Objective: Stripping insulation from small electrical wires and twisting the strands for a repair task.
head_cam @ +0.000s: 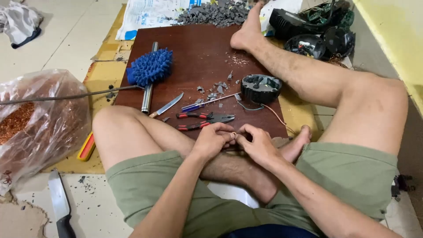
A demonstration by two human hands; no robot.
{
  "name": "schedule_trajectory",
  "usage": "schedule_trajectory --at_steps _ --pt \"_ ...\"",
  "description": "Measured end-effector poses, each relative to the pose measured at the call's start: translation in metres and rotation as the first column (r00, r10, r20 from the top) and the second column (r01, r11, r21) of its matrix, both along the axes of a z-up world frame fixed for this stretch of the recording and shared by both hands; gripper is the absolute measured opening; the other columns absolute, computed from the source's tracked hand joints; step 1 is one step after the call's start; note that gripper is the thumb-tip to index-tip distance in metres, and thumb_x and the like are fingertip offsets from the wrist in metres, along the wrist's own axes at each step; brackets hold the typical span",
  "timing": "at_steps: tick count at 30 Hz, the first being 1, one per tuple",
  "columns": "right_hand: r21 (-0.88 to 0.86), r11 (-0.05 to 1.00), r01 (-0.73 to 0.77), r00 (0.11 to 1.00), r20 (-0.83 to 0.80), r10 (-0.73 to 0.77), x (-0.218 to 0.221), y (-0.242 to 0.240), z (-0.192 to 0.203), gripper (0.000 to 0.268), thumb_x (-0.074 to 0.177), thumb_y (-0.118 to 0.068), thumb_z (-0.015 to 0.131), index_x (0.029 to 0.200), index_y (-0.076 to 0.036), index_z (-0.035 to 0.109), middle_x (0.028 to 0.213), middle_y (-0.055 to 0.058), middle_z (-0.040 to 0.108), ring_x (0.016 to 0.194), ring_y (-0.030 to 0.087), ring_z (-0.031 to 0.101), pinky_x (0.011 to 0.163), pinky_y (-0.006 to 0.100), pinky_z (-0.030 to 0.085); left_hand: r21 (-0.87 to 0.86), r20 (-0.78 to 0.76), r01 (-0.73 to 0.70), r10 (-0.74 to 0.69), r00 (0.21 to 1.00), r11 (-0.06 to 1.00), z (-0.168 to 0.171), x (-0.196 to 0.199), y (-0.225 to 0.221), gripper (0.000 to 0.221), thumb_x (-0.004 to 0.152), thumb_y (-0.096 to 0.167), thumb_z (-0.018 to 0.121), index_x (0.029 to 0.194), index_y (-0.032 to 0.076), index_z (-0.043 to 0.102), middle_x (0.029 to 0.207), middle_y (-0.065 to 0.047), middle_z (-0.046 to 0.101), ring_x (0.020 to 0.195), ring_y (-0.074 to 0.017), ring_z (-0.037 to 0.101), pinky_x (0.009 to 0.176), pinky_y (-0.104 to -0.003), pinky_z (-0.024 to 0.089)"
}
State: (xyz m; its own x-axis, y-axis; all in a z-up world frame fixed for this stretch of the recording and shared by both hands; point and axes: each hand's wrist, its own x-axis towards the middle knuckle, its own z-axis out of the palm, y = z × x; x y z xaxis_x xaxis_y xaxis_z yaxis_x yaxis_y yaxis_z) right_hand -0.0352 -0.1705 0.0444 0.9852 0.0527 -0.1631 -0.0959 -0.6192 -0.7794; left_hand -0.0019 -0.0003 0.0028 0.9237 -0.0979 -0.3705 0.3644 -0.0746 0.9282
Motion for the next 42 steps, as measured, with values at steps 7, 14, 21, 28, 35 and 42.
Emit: schedule_trajectory --at_steps 7,14,21,28,35,42 --pt "0.133 0.991 0.03 0.998 -0.065 -0.021 0.007 -0.003 -0.003 0.018 0.091 -0.03 0.074 0.102 -0.018 0.083 0.084 0.008 0.078 0.088 0.021 0.073 0.082 0.042 0.058 -0.046 -0.017 -0.038 0.037 0.999 0.998 0.02 -0.01 0.004 0.039 0.084 0.007 0.082 0.122 0.001 0.077 0.095 -0.021 0.08 0.078 -0.0209 0.08 0.072 -0.029 0.068" --pt "0.226 0.974 0.035 0.995 -0.102 -0.013 0.007 -0.004 -0.008 0.018 0.093 -0.026 0.075 0.106 -0.015 0.082 0.081 0.007 0.075 0.085 0.02 0.07 0.08 0.036 0.056 -0.015 -0.021 0.0 0.0 1.0 1.0 0.023 -0.007 0.0 0.037 0.09 0.017 0.078 0.121 -0.002 0.076 0.095 -0.02 0.079 0.076 -0.0219 0.08 0.071 -0.029 0.067" --pt "0.195 0.978 0.076 0.991 -0.126 -0.052 0.02 -0.009 -0.022 0.017 0.092 -0.03 0.077 0.101 -0.018 0.083 0.08 0.008 0.078 0.087 0.023 0.074 0.082 0.038 0.055 0.002 -0.071 0.047 -0.047 0.996 0.999 0.003 0.011 -0.006 0.034 0.094 0.019 0.072 0.118 -0.004 0.075 0.091 -0.019 0.076 0.068 -0.021 0.078 0.062 -0.029 0.066" --pt "-0.052 0.998 0.025 0.992 -0.125 -0.031 0.025 -0.023 -0.019 0.018 0.092 -0.04 0.074 0.104 -0.029 0.08 0.101 0.002 0.079 0.11 0.028 0.072 0.097 0.044 0.052 0.074 -0.094 0.111 -0.104 0.99 0.991 -0.009 0.016 -0.009 0.027 0.093 0.02 0.071 0.107 -0.002 0.077 0.079 -0.011 0.074 0.061 -0.0149 0.075 0.056 -0.024 0.064" --pt "-0.255 0.961 -0.103 0.987 0.094 0.13 0.01 -0.025 0.012 0.014 0.1 -0.034 0.065 0.107 -0.024 0.07 0.11 0.011 0.077 0.114 0.038 0.071 0.094 0.053 0.055 0.247 -0.12 0.188 -0.162 0.979 0.951 -0.016 0.019 -0.011 0.018 0.089 0.022 0.07 0.092 0.007 0.081 0.064 -0.01 0.074 0.055 -0.0157 0.072 0.058 -0.026 0.062" --pt "-0.501 0.859 -0.103 0.794 0.479 0.374 0.008 -0.011 -0.009 0.01 0.097 -0.026 0.067 0.1 -0.02 0.059 0.091 0.003 0.063 0.097 0.029 0.071 0.079 0.046 0.056 -0.061 -0.174 -0.195 0.182 0.968 0.979 -0.012 0.014 -0.006 0.028 0.093 0.017 0.07 0.112 -0.003 0.076 0.077 -0.014 0.075 0.065 -0.0158 0.075 0.067 -0.028 0.066"
